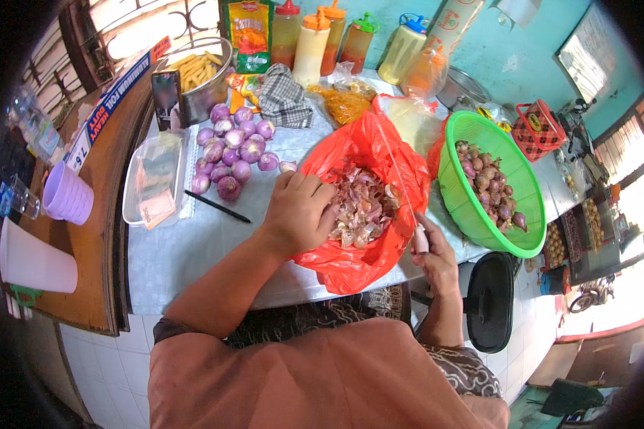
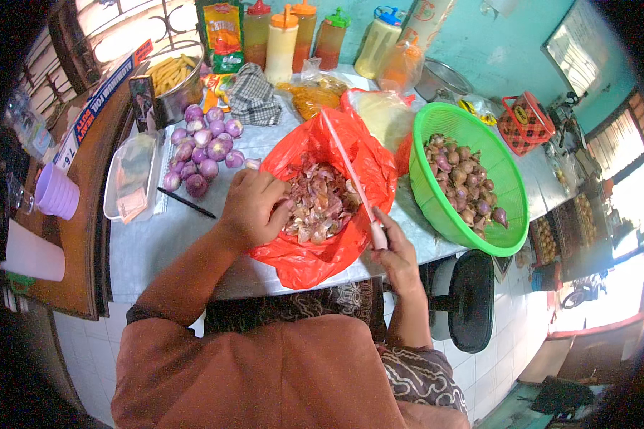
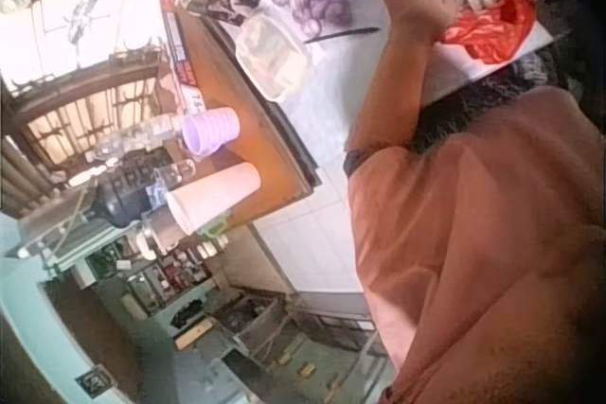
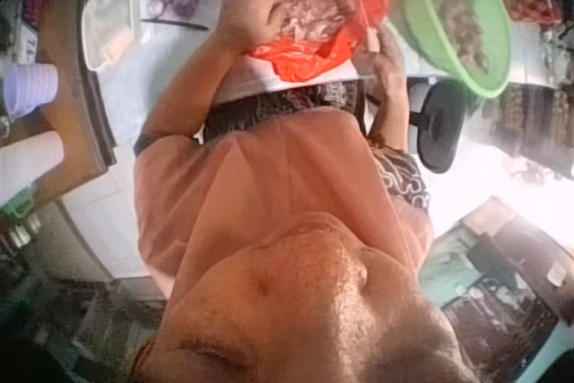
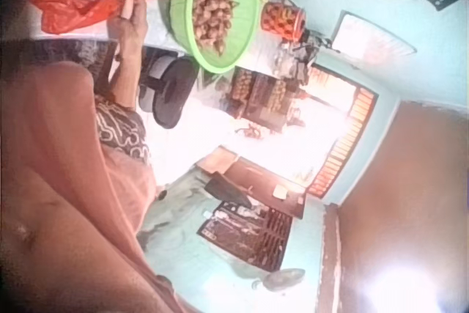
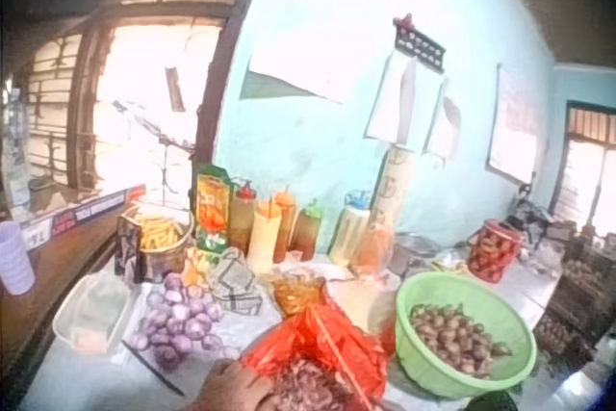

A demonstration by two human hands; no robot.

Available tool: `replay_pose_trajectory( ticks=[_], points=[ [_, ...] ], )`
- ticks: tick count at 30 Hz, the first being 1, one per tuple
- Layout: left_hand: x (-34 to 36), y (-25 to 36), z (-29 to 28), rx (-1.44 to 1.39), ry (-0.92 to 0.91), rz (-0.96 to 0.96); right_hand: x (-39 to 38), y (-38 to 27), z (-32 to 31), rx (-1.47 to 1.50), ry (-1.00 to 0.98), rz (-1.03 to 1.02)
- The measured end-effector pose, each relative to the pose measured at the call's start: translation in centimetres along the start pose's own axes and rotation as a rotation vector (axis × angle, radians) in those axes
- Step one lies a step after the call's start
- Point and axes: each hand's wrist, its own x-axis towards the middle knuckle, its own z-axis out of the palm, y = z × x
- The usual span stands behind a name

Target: The person peels red onions one by one using a knife, removing the outer skin and placing the peeled onions into a green colander. The person handles the onions from a red plastic bag and discards the skins into the same bag.

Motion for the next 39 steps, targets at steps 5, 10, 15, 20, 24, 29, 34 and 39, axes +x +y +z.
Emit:
replay_pose_trajectory(
  ticks=[5, 10, 15, 20, 24, 29, 34, 39],
  points=[
    [-0.4, -1.6, 1.2, 0.072, -0.045, -0.032, 2.5, -2.6, -1.4, -0.079, 0.117, 0.026],
    [-0.8, -2.2, 0.5, 0.054, -0.171, -0.051, 7.9, -5.3, 0.0, 0.000, 0.040, -0.137],
    [-1.0, -3.2, 0.9, 0.072, -0.135, 0.008, 12.3, -6.1, 3.0, -0.112, -0.190, 0.000],
    [-1.2, -2.5, 0.4, 0.129, -0.274, -0.024, 15.0, -4.2, 0.3, -0.834, -0.141, -0.100],
    [-1.4, -3.1, 0.7, 0.168, -0.255, -0.016, 14.4, -4.4, -0.7, -1.036, -0.044, -0.218],
    [-0.5, -2.6, -0.3, 0.039, -0.062, 0.052, 13.1, -5.0, -0.4, -0.881, 0.057, -0.363],
    [0.6, 0.8, -3.4, -0.412, -0.031, 0.031, 12.2, -6.9, 0.0, -0.582, 0.060, -0.379],
    [-2.9, 4.8, -4.4, -0.746, -0.407, -0.078, 11.6, -10.4, 0.7, -0.013, -0.017, -0.320]
  ],
)
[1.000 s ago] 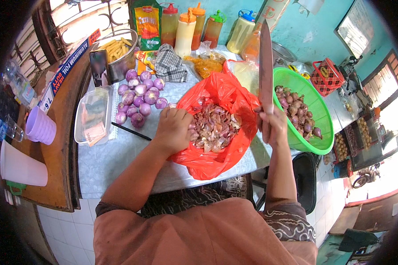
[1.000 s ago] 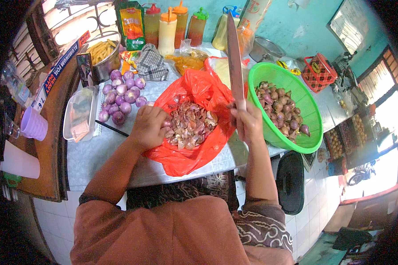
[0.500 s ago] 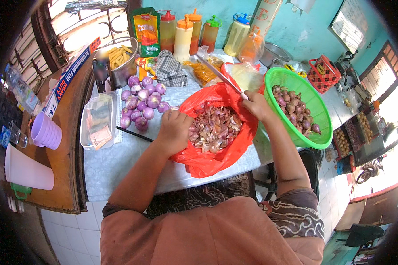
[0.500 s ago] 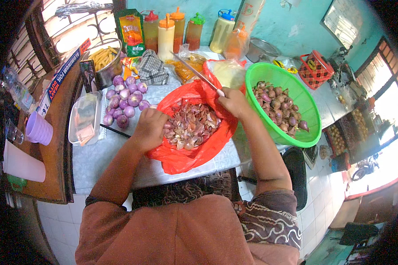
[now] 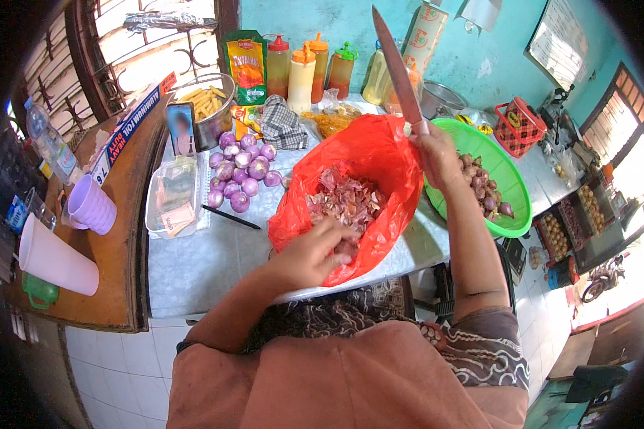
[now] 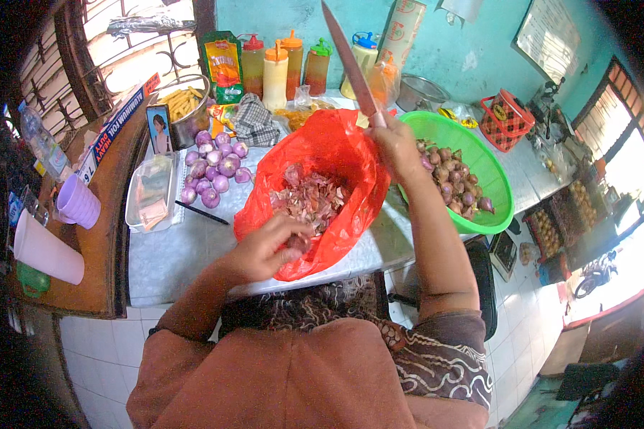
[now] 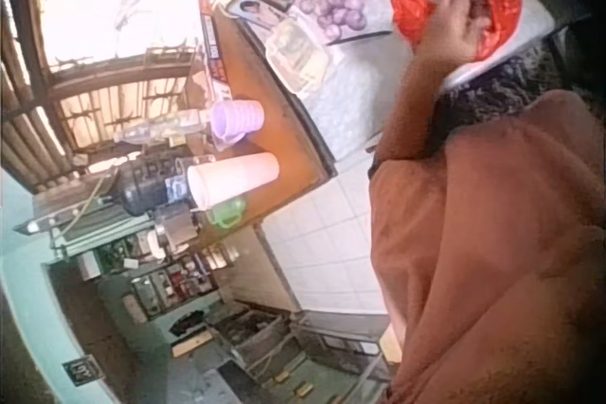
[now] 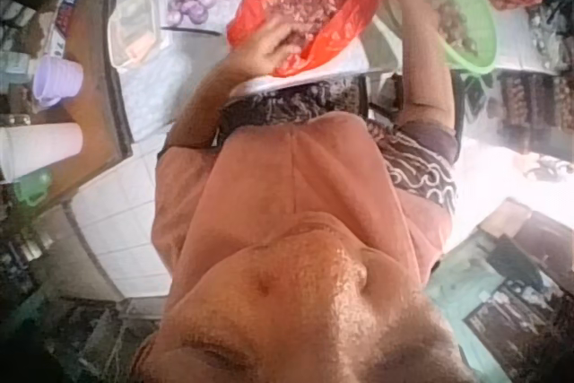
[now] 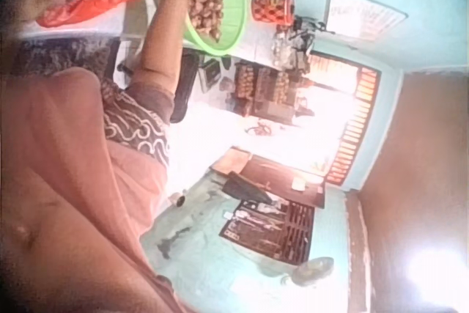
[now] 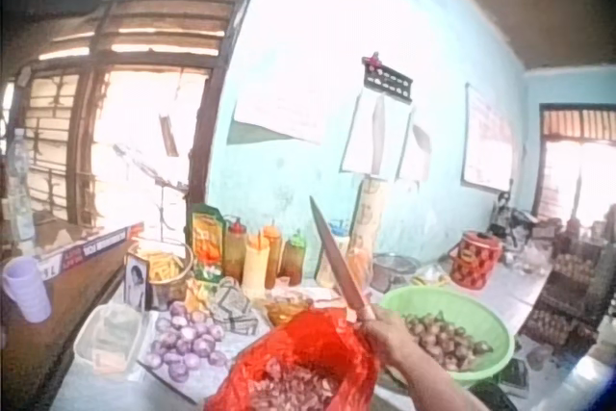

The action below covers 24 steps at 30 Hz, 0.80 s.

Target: The person peels red onions one by one using a knife, removing the outer skin and placing the peeled onions into a green colander. The person handles the onions from a red plastic bag and discards the skins into the same bag.

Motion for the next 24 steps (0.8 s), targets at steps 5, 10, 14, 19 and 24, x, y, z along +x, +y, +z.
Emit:
replay_pose_trajectory(
  ticks=[5, 10, 14, 19, 24],
  points=[
    [-2.7, -0.5, 2.1, 0.543, 0.109, 0.035, 1.5, -2.1, -3.9, -0.062, 0.011, -0.045],
    [-4.2, -0.9, 3.0, 0.819, -0.043, 0.000, 0.3, -4.9, -4.7, -0.135, -0.024, 0.027],
    [-3.2, 0.0, 2.8, 0.764, 0.031, 0.031, -0.2, -3.2, -7.8, -0.377, -0.081, 0.021],
    [-0.7, 2.2, 0.7, 0.447, 0.220, 0.072, -5.2, -4.5, -4.6, -0.322, 0.248, -0.179],
    [4.0, -1.0, -2.1, -0.032, 0.332, 0.031, -10.9, -5.2, 0.4, 0.044, 0.117, -0.291]
  ],
)
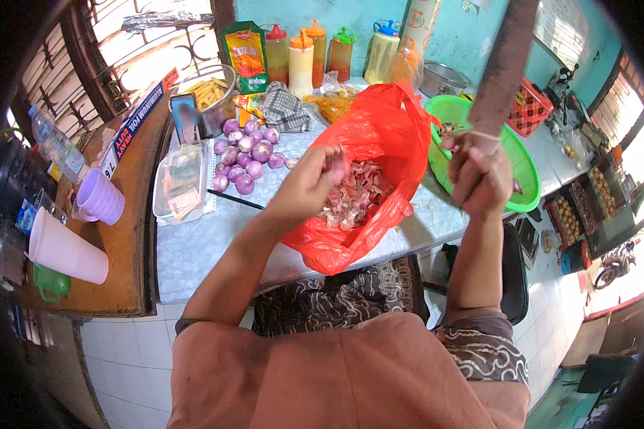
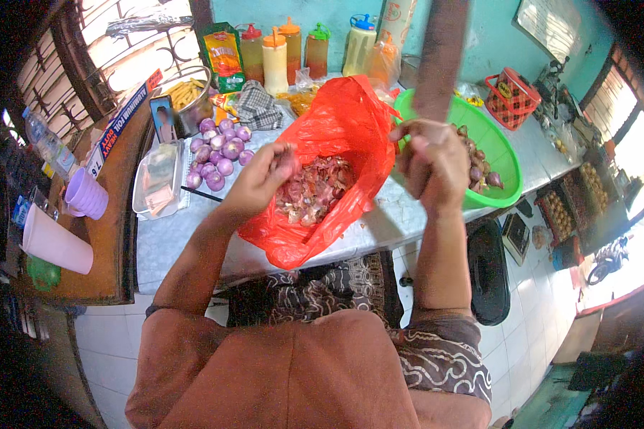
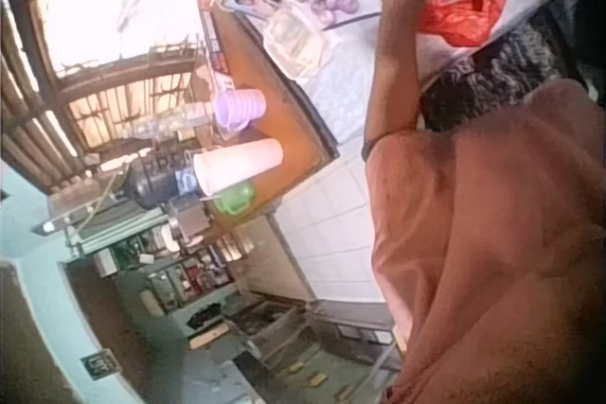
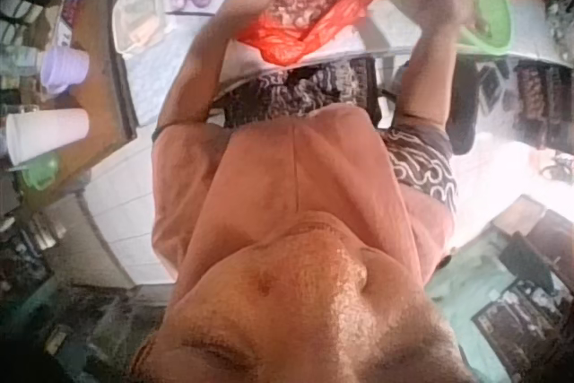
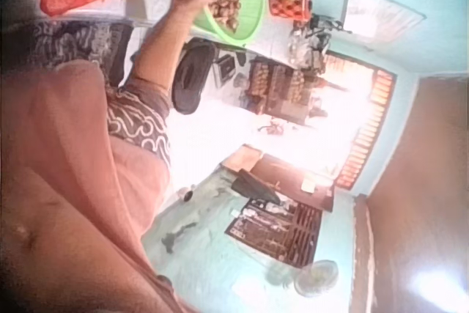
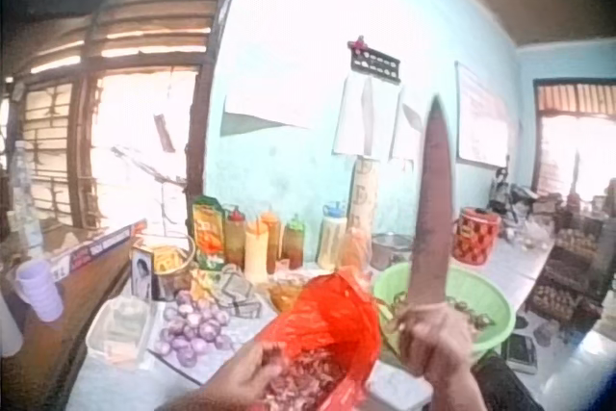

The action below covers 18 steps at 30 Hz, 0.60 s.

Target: The person peels red onions one by one using a knife, removing the outer skin and placing the peeled onions into a green colander. The person handles the onions from a red plastic bag and discards the skins into the same bag.

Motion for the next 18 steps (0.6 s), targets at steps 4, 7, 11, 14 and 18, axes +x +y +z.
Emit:
replay_pose_trajectory(
  ticks=[4, 7, 11, 14, 18],
  points=[
    [3.3, -3.4, 1.1, -0.109, 0.022, -0.107, -1.3, 4.6, 1.8, 0.148, -0.078, 0.206],
    [4.2, -5.9, 1.5, 0.250, 0.120, -0.108, -0.9, 10.3, -0.2, 0.000, -0.018, 0.311],
    [4.4, -8.3, 1.5, 0.410, 0.189, -0.169, -1.1, 14.9, -3.5, -0.046, -0.002, 0.314],
    [4.6, -5.5, 2.2, -0.175, 0.193, -0.252, -0.7, 14.7, -3.7, -0.087, -0.006, 0.132],
    [4.4, 0.2, 1.2, -0.753, 0.030, -0.554, -0.9, 9.0, -1.0, 0.035, 0.030, 0.199]
  ],
)
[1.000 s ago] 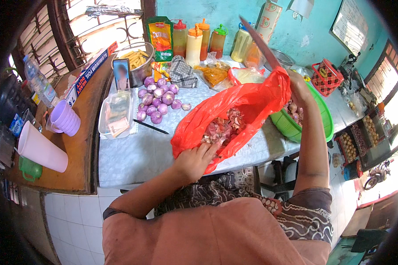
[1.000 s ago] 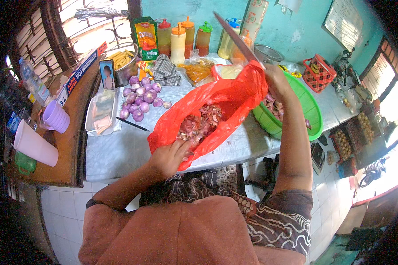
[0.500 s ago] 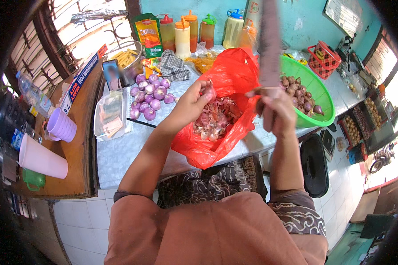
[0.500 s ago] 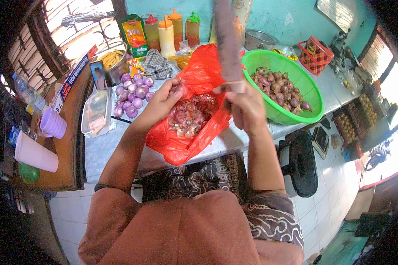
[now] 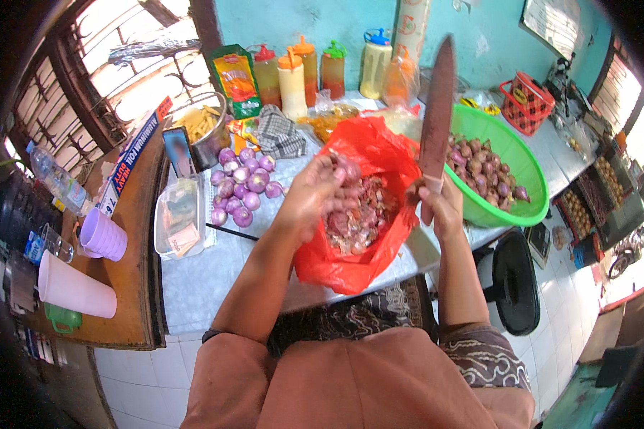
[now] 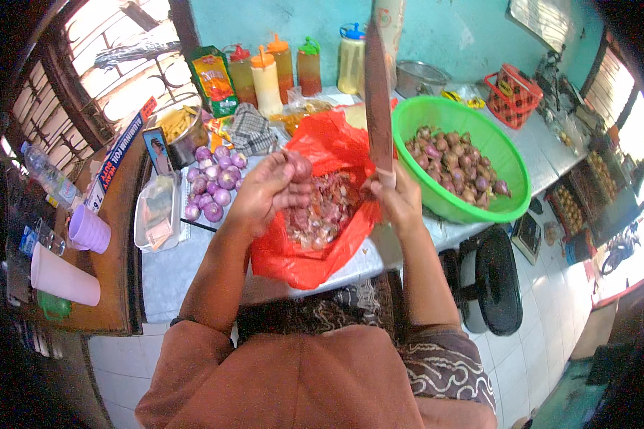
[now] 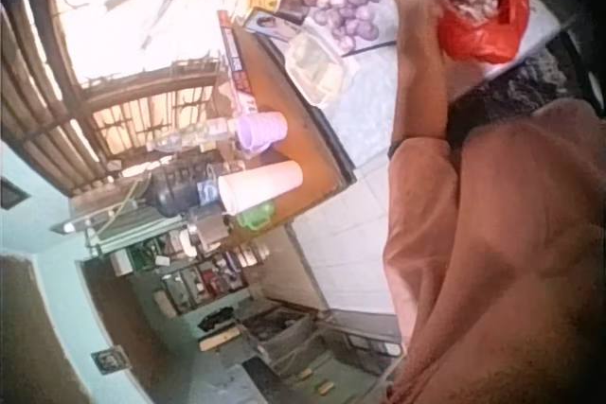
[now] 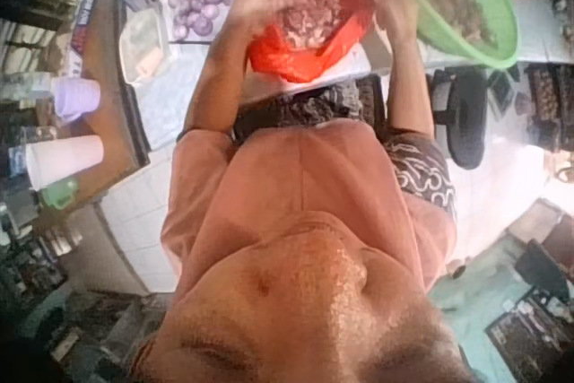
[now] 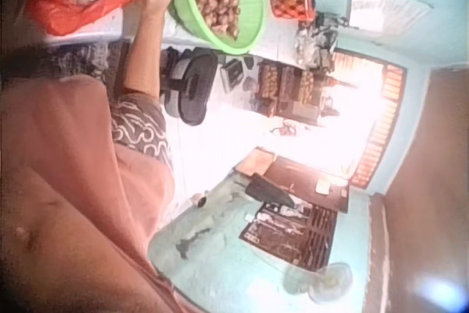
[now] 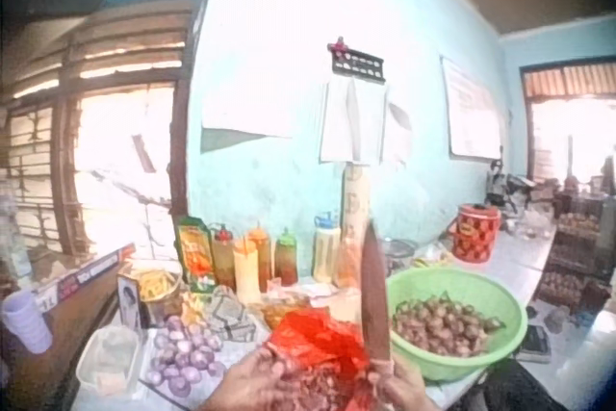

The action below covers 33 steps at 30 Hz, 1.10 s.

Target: The person peels red onions one by one using a knife, removing the outer skin and placing the peeled onions into a green colander. The person handles the onions from a red plastic bag and discards the skins into the same bag.

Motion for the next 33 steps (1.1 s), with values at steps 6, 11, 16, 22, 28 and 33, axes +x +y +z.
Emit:
replay_pose_trajectory(
  ticks=[6, 11, 16, 22, 28, 33],
  points=[
    [-1.2, -0.9, -2.0, -0.298, -0.218, -0.132, -1.7, -1.6, 2.7, 0.021, -0.261, 0.116],
    [-2.4, -0.5, -1.3, -0.001, -0.064, -0.058, -3.9, -0.8, 4.5, -0.396, -0.333, -0.166],
    [-1.9, -2.2, -1.8, 0.086, -0.211, 0.031, -4.3, -1.3, 5.5, -0.582, -0.367, -0.235],
    [-1.9, -2.7, -1.3, 0.106, -0.150, 0.154, -4.8, -1.0, 6.2, -0.391, -0.389, -0.003],
    [-1.6, -3.0, -1.8, 0.206, -0.140, 0.216, -4.4, 0.4, 5.6, -0.352, -0.409, 0.019],
    [-1.3, -4.2, -1.6, 0.282, -0.076, 0.274, -4.5, 0.9, 5.7, -0.254, -0.388, 0.075]
  ],
)
